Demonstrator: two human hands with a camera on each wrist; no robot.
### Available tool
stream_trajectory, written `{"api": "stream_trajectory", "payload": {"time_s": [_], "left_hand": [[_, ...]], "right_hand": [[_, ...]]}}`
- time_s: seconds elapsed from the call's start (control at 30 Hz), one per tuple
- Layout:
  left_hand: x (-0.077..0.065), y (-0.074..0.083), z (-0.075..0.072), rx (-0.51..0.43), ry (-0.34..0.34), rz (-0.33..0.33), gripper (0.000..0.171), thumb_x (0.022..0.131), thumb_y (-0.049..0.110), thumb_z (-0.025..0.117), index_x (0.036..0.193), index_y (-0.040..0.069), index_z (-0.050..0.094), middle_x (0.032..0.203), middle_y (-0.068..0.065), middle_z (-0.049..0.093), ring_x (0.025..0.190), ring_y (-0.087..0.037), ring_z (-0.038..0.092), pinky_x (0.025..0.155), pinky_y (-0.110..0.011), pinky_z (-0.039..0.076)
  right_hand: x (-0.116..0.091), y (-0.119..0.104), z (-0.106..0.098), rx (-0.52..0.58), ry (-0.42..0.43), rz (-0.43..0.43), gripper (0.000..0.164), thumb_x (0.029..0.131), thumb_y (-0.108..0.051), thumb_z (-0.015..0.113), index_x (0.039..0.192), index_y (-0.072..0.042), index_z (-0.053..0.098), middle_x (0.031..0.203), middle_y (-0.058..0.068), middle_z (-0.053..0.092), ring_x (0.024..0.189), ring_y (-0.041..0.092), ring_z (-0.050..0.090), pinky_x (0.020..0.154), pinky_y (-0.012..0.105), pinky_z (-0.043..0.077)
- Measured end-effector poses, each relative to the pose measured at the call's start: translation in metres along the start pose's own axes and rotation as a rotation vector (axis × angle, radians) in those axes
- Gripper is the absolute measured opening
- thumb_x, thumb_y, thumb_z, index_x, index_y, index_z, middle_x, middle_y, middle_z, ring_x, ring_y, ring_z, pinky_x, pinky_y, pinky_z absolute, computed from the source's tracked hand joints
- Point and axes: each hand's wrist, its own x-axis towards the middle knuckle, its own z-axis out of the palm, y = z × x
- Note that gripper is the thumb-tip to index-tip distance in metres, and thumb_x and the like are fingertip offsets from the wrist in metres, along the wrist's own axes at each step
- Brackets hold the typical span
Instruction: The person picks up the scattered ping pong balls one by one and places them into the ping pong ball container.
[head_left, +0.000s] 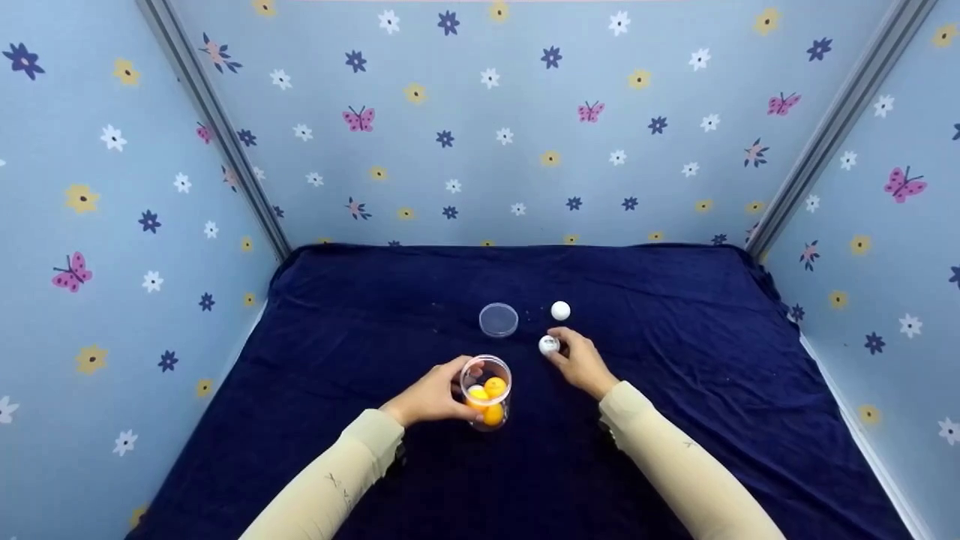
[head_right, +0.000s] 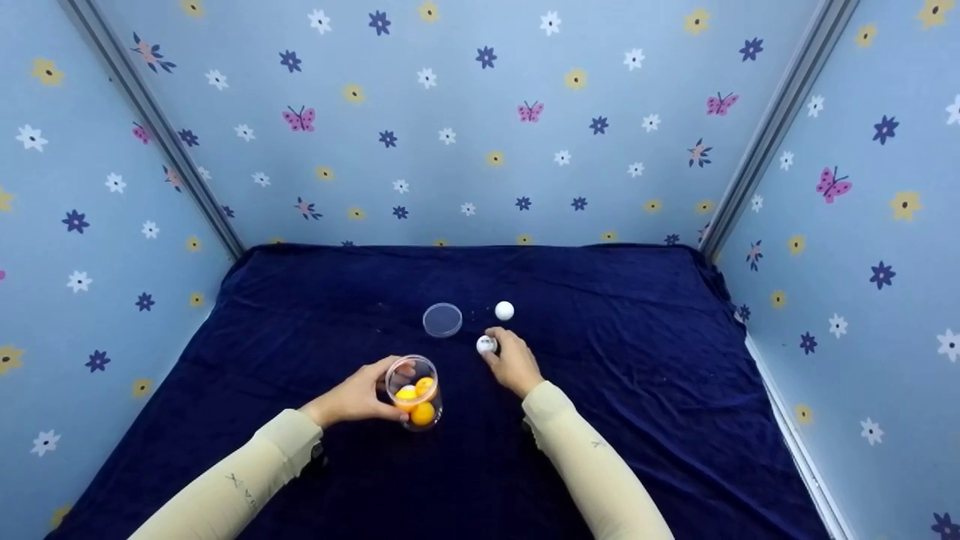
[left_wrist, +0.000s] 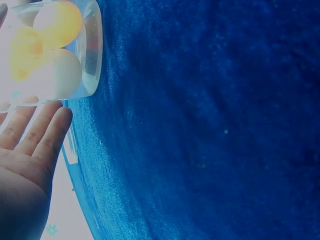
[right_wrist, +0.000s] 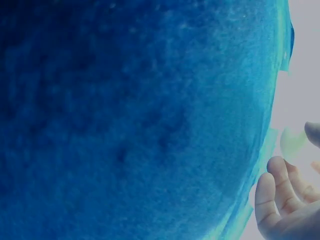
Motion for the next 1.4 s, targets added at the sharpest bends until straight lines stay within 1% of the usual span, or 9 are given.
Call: {"api": "stream_trajectory", "payload": {"time_s": [0.4, 0.5, 0.6, 0.73, 0.9, 0.97, 1.03, 1.27, 1.4], "left_hand": [[0.0, 0.002, 0.0, -0.005, 0.003, -0.003, 0.08, 0.077, 0.012, 0.098, 0.145, -0.002, 0.058, 0.14, -0.024, 0.069, 0.129, -0.035, 0.069, 0.104, -0.049, 0.063], [0.0, 0.002, 0.0, 0.001, 0.0, 0.004, 0.081, 0.077, 0.015, 0.098, 0.145, -0.002, 0.058, 0.14, -0.025, 0.069, 0.128, -0.036, 0.07, 0.103, -0.048, 0.063], [-0.001, 0.001, 0.0, 0.007, -0.005, 0.003, 0.083, 0.077, 0.018, 0.099, 0.147, -0.001, 0.057, 0.14, -0.025, 0.068, 0.128, -0.037, 0.069, 0.104, -0.047, 0.063], [0.0, 0.0, 0.0, 0.009, -0.006, -0.003, 0.085, 0.077, 0.018, 0.099, 0.147, -0.002, 0.057, 0.14, -0.027, 0.068, 0.127, -0.039, 0.07, 0.104, -0.045, 0.063], [0.001, -0.001, 0.001, 0.01, -0.001, 0.006, 0.083, 0.077, 0.018, 0.099, 0.144, -0.006, 0.056, 0.138, -0.03, 0.068, 0.124, -0.044, 0.071, 0.103, -0.047, 0.063], [0.001, -0.001, 0.001, 0.012, -0.002, 0.001, 0.083, 0.077, 0.018, 0.099, 0.144, -0.005, 0.057, 0.139, -0.029, 0.068, 0.124, -0.044, 0.071, 0.103, -0.047, 0.063], [0.001, -0.001, 0.001, 0.012, -0.003, 0.001, 0.083, 0.077, 0.019, 0.1, 0.144, -0.005, 0.057, 0.139, -0.03, 0.068, 0.124, -0.044, 0.071, 0.103, -0.045, 0.064], [0.001, 0.0, -0.001, 0.032, -0.011, -0.011, 0.085, 0.077, 0.021, 0.1, 0.146, -0.004, 0.056, 0.141, -0.026, 0.068, 0.125, -0.037, 0.071, 0.101, -0.033, 0.062], [0.001, -0.001, -0.001, 0.029, -0.005, -0.005, 0.084, 0.077, 0.022, 0.099, 0.145, -0.003, 0.057, 0.14, -0.026, 0.068, 0.125, -0.036, 0.071, 0.101, -0.034, 0.063]], "right_hand": [[-0.002, -0.014, -0.008, 0.026, 0.016, -0.059, 0.036, 0.098, -0.004, 0.078, 0.132, 0.007, 0.069, 0.115, 0.019, 0.075, 0.086, 0.023, 0.068, 0.084, 0.04, 0.058], [-0.003, -0.018, -0.01, 0.038, 0.021, -0.069, 0.035, 0.099, -0.004, 0.078, 0.131, 0.006, 0.07, 0.113, 0.018, 0.075, 0.086, 0.023, 0.069, 0.083, 0.039, 0.058], [-0.004, -0.022, -0.012, 0.047, 0.022, -0.081, 0.034, 0.098, -0.003, 0.078, 0.131, 0.006, 0.07, 0.112, 0.019, 0.075, 0.087, 0.027, 0.07, 0.083, 0.04, 0.059], [-0.006, -0.027, -0.014, 0.059, 0.021, -0.098, 0.035, 0.098, -0.003, 0.077, 0.131, 0.006, 0.07, 0.112, 0.02, 0.075, 0.085, 0.031, 0.07, 0.082, 0.045, 0.061], [-0.008, -0.031, -0.017, 0.04, 0.031, -0.129, 0.035, 0.097, -0.003, 0.078, 0.131, 0.005, 0.07, 0.113, 0.02, 0.075, 0.081, 0.025, 0.069, 0.079, 0.042, 0.061], [-0.008, -0.033, -0.018, 0.033, 0.031, -0.139, 0.035, 0.097, -0.003, 0.078, 0.131, 0.004, 0.07, 0.114, 0.02, 0.075, 0.08, 0.023, 0.069, 0.078, 0.041, 0.061], [-0.009, -0.036, -0.019, 0.039, 0.028, -0.149, 0.035, 0.098, -0.003, 0.078, 0.131, 0.005, 0.07, 0.114, 0.02, 0.075, 0.08, 0.024, 0.069, 0.079, 0.044, 0.062], [-0.012, -0.047, -0.022, 0.056, 0.005, -0.185, 0.036, 0.099, -0.004, 0.077, 0.133, 0.005, 0.069, 0.117, 0.02, 0.074, 0.085, 0.027, 0.07, 0.083, 0.052, 0.063], [-0.014, -0.053, -0.023, 0.065, 0.008, -0.218, 0.035, 0.099, -0.004, 0.077, 0.132, 0.004, 0.069, 0.118, 0.02, 0.075, 0.085, 0.026, 0.07, 0.084, 0.053, 0.063]]}}
